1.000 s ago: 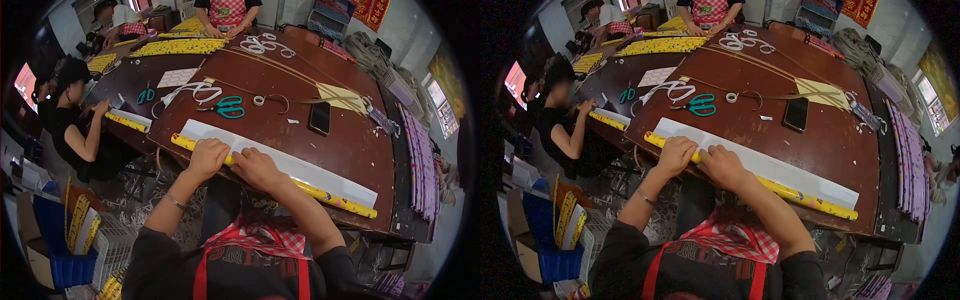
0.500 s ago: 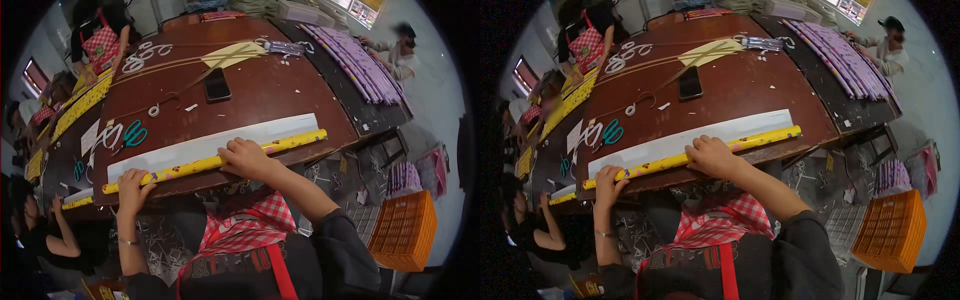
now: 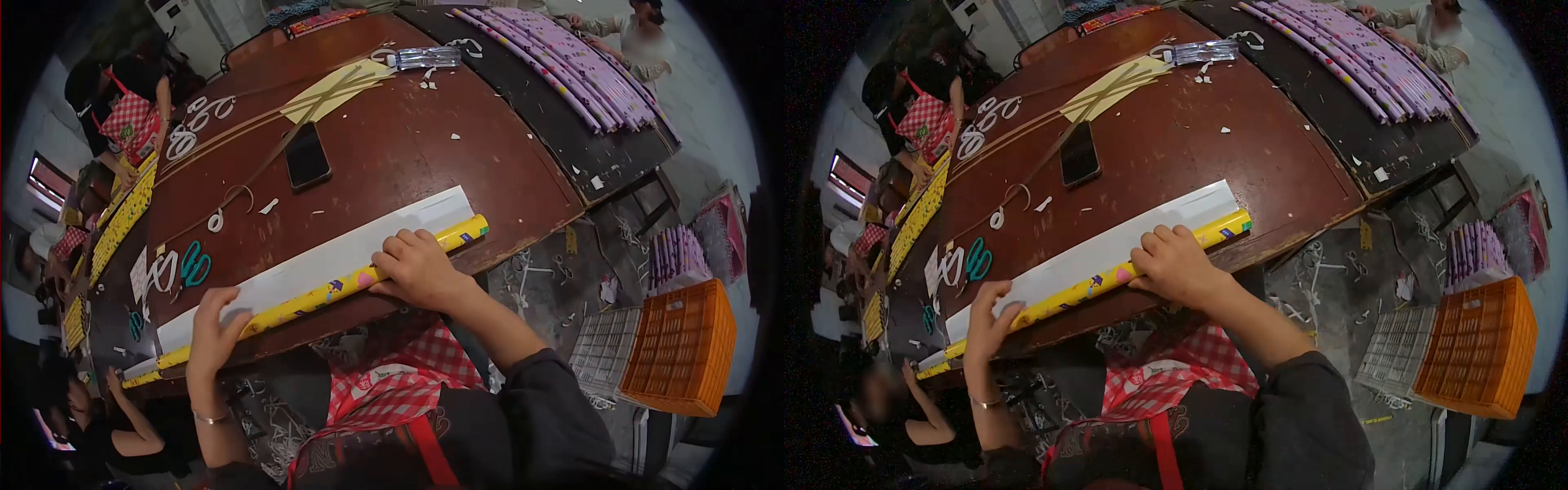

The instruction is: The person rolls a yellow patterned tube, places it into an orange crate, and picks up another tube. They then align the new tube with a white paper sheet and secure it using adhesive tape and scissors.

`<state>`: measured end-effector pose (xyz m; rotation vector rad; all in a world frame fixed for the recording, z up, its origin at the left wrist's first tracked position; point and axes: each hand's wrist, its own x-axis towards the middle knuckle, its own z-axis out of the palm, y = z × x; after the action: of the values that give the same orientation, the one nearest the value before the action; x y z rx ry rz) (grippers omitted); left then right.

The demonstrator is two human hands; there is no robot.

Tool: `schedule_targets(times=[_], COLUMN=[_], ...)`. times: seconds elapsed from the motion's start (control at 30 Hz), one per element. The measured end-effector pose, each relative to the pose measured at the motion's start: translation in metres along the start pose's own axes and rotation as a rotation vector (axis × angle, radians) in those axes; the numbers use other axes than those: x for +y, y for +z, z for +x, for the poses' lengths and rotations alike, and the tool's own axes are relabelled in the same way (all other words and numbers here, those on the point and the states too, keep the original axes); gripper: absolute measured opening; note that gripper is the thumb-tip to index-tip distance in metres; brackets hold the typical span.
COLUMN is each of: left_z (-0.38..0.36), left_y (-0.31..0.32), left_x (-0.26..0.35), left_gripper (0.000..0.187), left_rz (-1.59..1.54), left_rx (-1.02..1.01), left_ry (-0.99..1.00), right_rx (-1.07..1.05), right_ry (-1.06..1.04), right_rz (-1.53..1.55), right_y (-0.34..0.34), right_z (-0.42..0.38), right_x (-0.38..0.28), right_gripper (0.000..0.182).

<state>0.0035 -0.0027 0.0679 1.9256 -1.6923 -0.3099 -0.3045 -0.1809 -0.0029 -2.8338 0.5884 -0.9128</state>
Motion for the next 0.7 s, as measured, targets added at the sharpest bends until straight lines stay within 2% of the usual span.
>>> schedule_targets(times=[0.13,0.2,0.33,0.4,0.47,0.7], left_z=[0.084,0.121,0.184,0.201,0.21,0.215], left_y=[0.067,0.101,0.152,0.172,0.188,0.205], left_x=[0.076,0.097,0.123,0.13,0.135,0.144], left_gripper=[0.019,0.015,0.02,0.023,0.027,0.023], left_rz=[-0.12,-0.067,-0.13,-0.161,-0.265,-0.329], left_rx=[-0.155,-0.151,-0.224,-0.268,-0.438,-0.474], left_ry=[0.164,0.327,0.293,0.275,0.221,0.166], right_rx=[-0.008,-0.009,-0.025,0.031,0.05,0.045], right_ry=[0.007,0.008,-0.011,-0.011,-0.011,0.008], right_rz=[0.021,0.017,0.014,0.045,0.054,0.075], right_y=[0.001,0.001,0.003,0.004,0.007,0.005], right_z=[0.0,0.0,0.0,0.0,-0.002,-0.004], right_x=[0.0,0.001,0.002,0.002,0.003,0.002], right_gripper=[0.036,0.036,0.032,0.03,0.031,0.033])
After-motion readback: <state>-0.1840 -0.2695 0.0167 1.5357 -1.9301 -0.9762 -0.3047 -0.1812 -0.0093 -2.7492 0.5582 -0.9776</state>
